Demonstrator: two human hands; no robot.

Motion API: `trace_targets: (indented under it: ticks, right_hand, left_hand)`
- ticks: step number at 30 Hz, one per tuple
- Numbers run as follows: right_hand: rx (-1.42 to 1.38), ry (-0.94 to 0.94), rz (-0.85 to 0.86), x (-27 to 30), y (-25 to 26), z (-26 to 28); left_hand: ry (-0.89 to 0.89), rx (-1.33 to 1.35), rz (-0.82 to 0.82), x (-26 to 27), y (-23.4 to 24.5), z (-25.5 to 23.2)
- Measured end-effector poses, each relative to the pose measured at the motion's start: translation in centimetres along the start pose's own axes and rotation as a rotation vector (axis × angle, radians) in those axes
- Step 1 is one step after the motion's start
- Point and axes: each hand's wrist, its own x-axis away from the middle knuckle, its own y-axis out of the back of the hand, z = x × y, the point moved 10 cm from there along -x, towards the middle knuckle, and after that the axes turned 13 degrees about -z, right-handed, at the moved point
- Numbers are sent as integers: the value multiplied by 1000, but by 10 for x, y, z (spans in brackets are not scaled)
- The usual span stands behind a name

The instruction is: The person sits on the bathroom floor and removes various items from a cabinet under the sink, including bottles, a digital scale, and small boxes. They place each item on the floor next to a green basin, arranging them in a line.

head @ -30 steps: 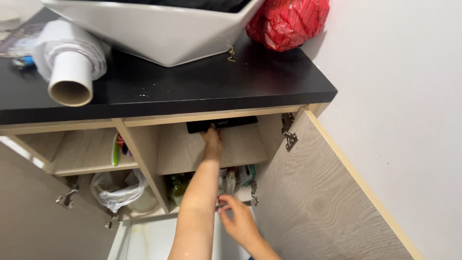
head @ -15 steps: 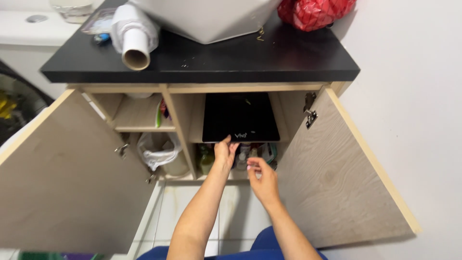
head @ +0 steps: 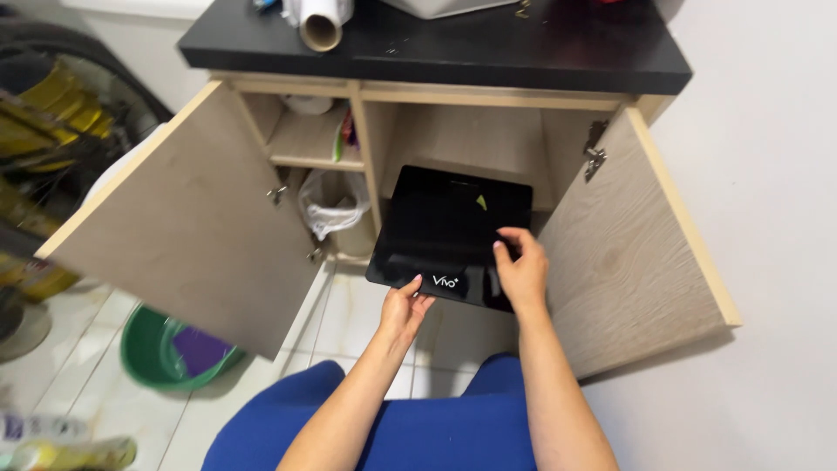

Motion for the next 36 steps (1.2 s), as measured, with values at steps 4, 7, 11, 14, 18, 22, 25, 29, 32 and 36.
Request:
trace_targets:
  ticks: [4, 7, 11, 14, 18, 22, 25, 29, 32, 36]
  right_hand:
    - [119, 202, -158, -5, 18, 19]
    - [-235, -289, -54, -6, 3, -8]
    - [-718, -678, 196, 19, -44, 19]
    - [-630, -545, 276, 40, -59, 57]
    - [-745, -566, 496, 72, -102, 87]
    - [-739, -388, 681, 97, -132, 118]
    - [-795, -318, 761, 116, -142, 141]
    - [-753, -305, 788, 136, -136, 167]
    - [-635, -108, 707, 134, -114, 197]
    - [-408, 600, 461, 140, -61, 265]
  left_hand:
    - [-37, -19, 29, 67, 18, -33]
    - [-78, -53, 25, 116, 35, -65]
    - [-146, -68, -22, 175, 61, -103]
    - [-211, -48, -61, 214, 87, -119]
    - [-307, -62, -93, 260, 117, -128]
    - [-256, -65, -59, 301, 136, -132]
    - [-219, -29, -64, 326, 143, -129]
    - [-208, 47, -23, 347, 150, -126]
    - [-227, 81, -7, 359, 158, -123]
    - [-256, 114, -49, 370, 174, -117]
